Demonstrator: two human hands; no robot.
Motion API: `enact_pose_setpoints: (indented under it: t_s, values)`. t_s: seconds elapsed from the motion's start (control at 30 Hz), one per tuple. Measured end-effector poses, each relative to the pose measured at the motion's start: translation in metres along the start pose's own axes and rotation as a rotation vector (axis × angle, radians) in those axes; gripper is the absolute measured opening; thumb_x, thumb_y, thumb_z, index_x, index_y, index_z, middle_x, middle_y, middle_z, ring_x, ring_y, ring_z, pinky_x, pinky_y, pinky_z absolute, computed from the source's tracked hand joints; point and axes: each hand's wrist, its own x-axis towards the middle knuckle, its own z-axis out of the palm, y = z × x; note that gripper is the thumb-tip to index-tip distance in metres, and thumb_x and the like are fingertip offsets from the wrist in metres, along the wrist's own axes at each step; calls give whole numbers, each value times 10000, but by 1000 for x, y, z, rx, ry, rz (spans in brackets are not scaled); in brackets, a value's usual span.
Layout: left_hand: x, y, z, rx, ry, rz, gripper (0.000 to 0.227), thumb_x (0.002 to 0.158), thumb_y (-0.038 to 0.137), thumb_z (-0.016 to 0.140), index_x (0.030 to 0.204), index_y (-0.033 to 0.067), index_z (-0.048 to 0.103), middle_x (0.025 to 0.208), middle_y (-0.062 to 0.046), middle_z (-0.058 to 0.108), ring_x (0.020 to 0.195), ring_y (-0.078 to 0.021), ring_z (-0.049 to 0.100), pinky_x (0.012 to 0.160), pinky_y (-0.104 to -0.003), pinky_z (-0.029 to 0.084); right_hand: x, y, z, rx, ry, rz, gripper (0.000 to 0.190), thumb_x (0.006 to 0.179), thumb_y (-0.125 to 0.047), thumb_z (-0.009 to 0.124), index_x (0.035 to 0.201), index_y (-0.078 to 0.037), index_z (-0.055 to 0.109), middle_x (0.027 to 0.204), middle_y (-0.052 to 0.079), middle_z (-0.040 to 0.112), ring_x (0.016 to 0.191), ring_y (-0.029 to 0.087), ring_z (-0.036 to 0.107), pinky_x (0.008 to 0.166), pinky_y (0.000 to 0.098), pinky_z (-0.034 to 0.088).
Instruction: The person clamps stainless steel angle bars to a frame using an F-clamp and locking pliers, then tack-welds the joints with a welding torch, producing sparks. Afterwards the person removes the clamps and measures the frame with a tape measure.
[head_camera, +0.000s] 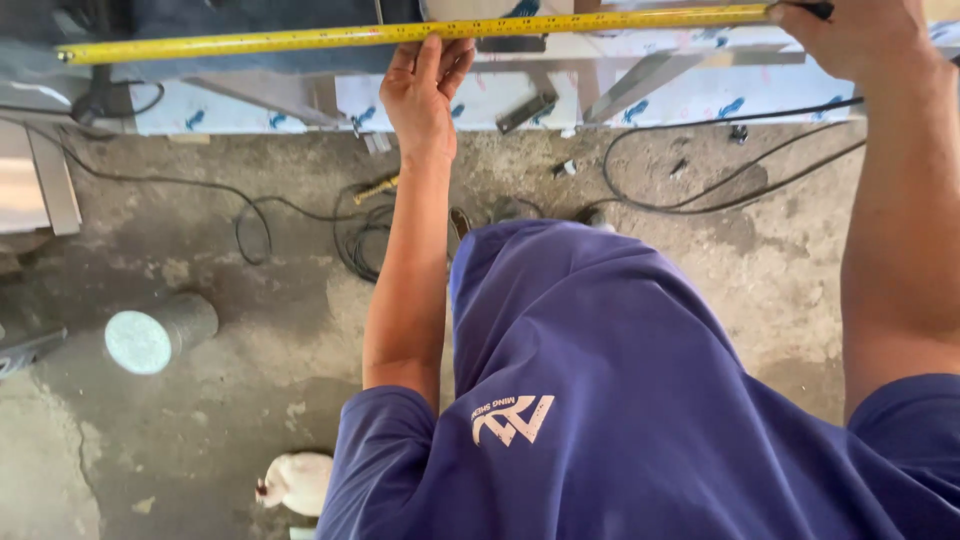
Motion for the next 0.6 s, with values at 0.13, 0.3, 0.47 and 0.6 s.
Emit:
enact_pose_setpoints:
  t_s: [0.13,0.3,0.47,0.6]
  values:
    - [41,-13,5,-46,-83,17,170,1037,88,619,1123,-58,630,1068,-187,744,1008,-299,756,904,-437,655,6,6,-5,-16,175,-77,183,1023,-284,720,1066,-118,783,891,41,733,782,225,689,652,337,548]
    - [58,-21,15,-57,-217,48,155,1075,88,591,1115,-58,627,1094,-166,718,1071,-317,754,952,-457,656,2,9,-3,99,234,-20,108,1023,-201,743,1058,-109,787,895,74,722,827,257,694,691,374,548]
    - [60,-26,30,24,-227,21,200,1065,111,568,1154,-54,637,1124,-165,735,1082,-309,749,935,-434,649,-16,37,27,78,262,21,132,1024,-218,726,1106,-131,782,938,59,734,843,242,701,736,365,559]
    - [69,-53,22,38,-248,20,217,1087,127,563,1156,-65,636,1122,-176,739,1082,-317,750,935,-438,655,-24,20,8,27,201,138,156,1044,-263,746,1103,-139,818,901,83,740,773,261,700,677,403,565]
